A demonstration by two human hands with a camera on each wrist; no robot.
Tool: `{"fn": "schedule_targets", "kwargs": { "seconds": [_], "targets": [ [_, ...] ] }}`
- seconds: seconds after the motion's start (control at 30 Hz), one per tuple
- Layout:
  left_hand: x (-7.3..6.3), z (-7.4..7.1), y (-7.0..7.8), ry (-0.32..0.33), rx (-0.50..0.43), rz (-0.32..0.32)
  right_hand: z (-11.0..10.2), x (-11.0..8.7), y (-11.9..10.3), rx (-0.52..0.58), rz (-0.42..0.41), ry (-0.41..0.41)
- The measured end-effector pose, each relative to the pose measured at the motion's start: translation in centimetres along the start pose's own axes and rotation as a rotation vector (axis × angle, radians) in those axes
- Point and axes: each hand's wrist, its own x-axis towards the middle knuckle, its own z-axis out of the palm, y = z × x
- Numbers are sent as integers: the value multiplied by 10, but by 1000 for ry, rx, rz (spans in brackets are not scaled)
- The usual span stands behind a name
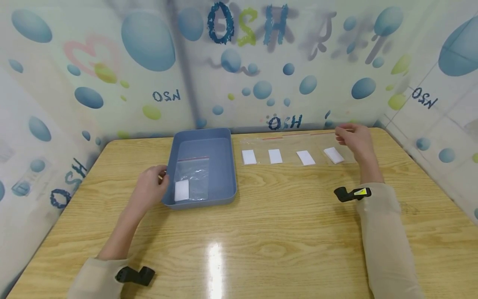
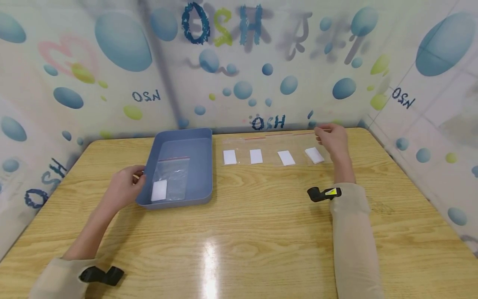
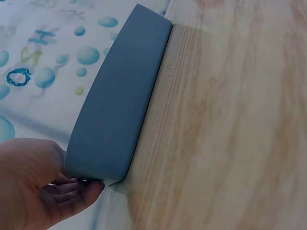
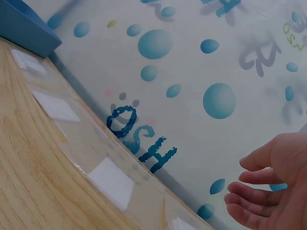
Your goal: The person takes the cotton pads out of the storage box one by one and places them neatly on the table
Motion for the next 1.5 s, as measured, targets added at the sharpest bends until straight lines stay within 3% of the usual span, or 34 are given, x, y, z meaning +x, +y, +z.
{"fn": "schedule_targets", "kwargs": {
  "seconds": [0.77,1.5],
  "targets": [
    [-1,-1,2,4,4,-1,12,-17,-42,-13,-135,-18],
    [0,-1,2,4,3,4,38,-35,-76,-29,-232,-84]
  ]
}}
